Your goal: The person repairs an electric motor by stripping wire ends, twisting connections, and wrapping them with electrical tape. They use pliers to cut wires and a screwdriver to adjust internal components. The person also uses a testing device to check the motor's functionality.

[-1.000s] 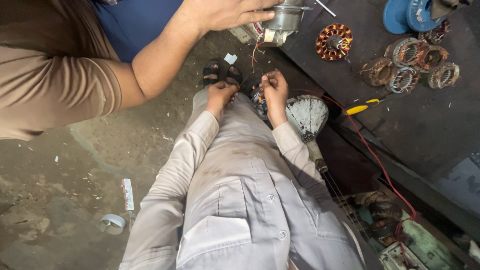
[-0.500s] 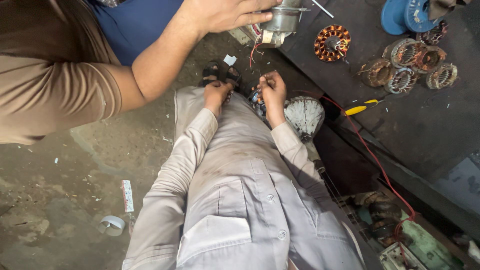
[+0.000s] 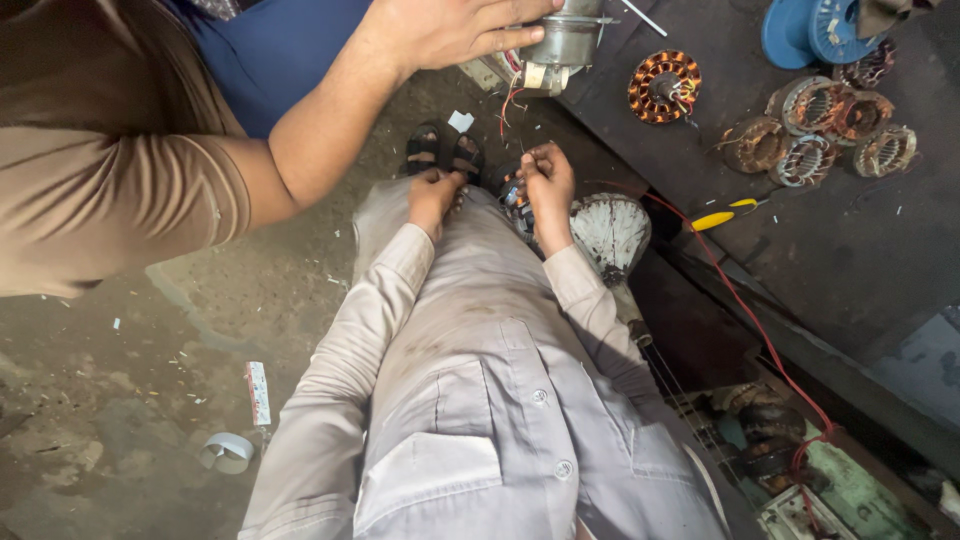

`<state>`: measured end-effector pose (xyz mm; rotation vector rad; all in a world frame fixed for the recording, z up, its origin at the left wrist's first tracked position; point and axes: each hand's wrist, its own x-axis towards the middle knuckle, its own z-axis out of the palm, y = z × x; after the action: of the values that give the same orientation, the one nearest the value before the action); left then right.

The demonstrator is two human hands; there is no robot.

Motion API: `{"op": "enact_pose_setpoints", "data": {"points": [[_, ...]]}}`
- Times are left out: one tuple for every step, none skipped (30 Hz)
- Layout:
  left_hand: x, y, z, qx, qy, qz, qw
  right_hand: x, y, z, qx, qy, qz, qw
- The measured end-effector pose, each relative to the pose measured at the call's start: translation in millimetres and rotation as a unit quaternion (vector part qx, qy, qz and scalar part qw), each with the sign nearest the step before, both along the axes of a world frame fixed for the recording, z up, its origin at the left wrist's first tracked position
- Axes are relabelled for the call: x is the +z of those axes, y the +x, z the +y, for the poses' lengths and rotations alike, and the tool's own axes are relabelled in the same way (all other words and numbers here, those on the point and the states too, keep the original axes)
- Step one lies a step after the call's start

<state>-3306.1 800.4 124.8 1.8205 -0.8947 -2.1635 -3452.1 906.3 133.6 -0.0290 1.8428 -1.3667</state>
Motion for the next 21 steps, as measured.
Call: {"op": "enact_pose_setpoints", "data": {"points": [[0.5, 0.7, 0.3, -0.018, 0.017, 0.01, 1.0, -0.4, -0.1, 0.6, -0.001, 0.003, -0.002, 1.0], [0.9, 1.1, 0.6, -0.036, 0.034, 0.02, 0.999, -0.8, -0.1, 1.5, -0.002, 0.006, -0.004, 1.0], [1.0, 0.9, 0.7, -0.054, 0.052, 0.029, 0.997, -0.8, 0.3, 2.5, -0.006, 0.0, -0.002, 1.0], [1.0, 0.5, 0.4, -0.056, 0.047, 0.04, 0.996, -1.2, 1.0, 3.9, -0.009, -0.007, 0.001, 1.0], [0.6, -0.7, 0.0, -0.059, 0.042, 0.052, 0.996, -1.7, 2.1, 5.8, -0.013, -0.015, 0.005, 1.0], [0.2, -1.8, -0.4, -0.061, 0.037, 0.064, 0.995, -2.0, 3.7, 7.8, -0.008, -0.019, 0.019, 1.0], [-0.7, -3.6, -1.5, -0.058, 0.037, 0.052, 0.996, -2.1, 5.7, 10.0, -0.002, -0.023, 0.034, 0.999], [-1.8, -5.1, -2.5, -0.056, 0.037, 0.04, 0.997, -2.1, 8.3, 12.4, 0.003, -0.028, 0.05, 0.998], [-2.9, -6.1, -3.4, -0.053, 0.038, 0.029, 0.997, -2.0, 11.2, 14.7, 0.011, -0.022, 0.056, 0.998], [-4.4, -7.1, -4.2, -0.045, 0.039, 0.042, 0.997, -1.7, 14.3, 17.0, 0.019, -0.016, 0.062, 0.998], [-5.9, -7.6, -5.3, -0.037, 0.039, 0.054, 0.997, -1.2, 17.7, 19.2, 0.027, -0.01, 0.068, 0.997], [-7.3, -7.5, -6.0, -0.029, 0.04, 0.066, 0.997, -0.5, 21.0, 21.2, 0.036, -0.015, 0.073, 0.997], [-9.0, -8.1, -6.7, -0.034, 0.04, 0.052, 0.997, 0.5, 24.2, 23.2, 0.044, -0.02, 0.077, 0.996], [-10.0, -7.2, -7.0, -0.04, 0.041, 0.038, 0.998, 1.9, 27.2, 25.2, 0.052, -0.025, 0.081, 0.995], [-10.9, -6.1, -7.2, -0.045, 0.042, 0.025, 0.998, 3.9, 29.9, 27.2, 0.055, -0.033, 0.082, 0.995], [-9.8, -3.7, -7.1, -0.06, 0.035, 0.016, 0.997, 6.3, 32.3, 29.5, 0.057, -0.042, 0.083, 0.994], [-8.1, 0.0, -7.2, -0.075, 0.026, 0.008, 0.997, 9.4, 34.5, 32.1, 0.058, -0.052, 0.085, 0.993], [-6.0, 4.2, -6.8, -0.09, 0.017, 0.001, 0.996, 13.2, 36.5, 35.0, 0.048, -0.066, 0.061, 0.995], [-3.6, 11.1, -5.7, -0.095, 0.035, 0.03, 0.994, 17.5, 38.6, 38.1, 0.038, -0.08, 0.037, 0.995], [-0.7, 20.3, -4.1, -0.099, 0.051, 0.059, 0.992, 22.5, 40.6, 41.4, 0.027, -0.095, 0.014, 0.995], [4.5, 28.7, -3.3, -0.104, 0.067, 0.089, 0.988, 28.1, 42.7, 44.7, 0.016, -0.101, 0.005, 0.995]]}}
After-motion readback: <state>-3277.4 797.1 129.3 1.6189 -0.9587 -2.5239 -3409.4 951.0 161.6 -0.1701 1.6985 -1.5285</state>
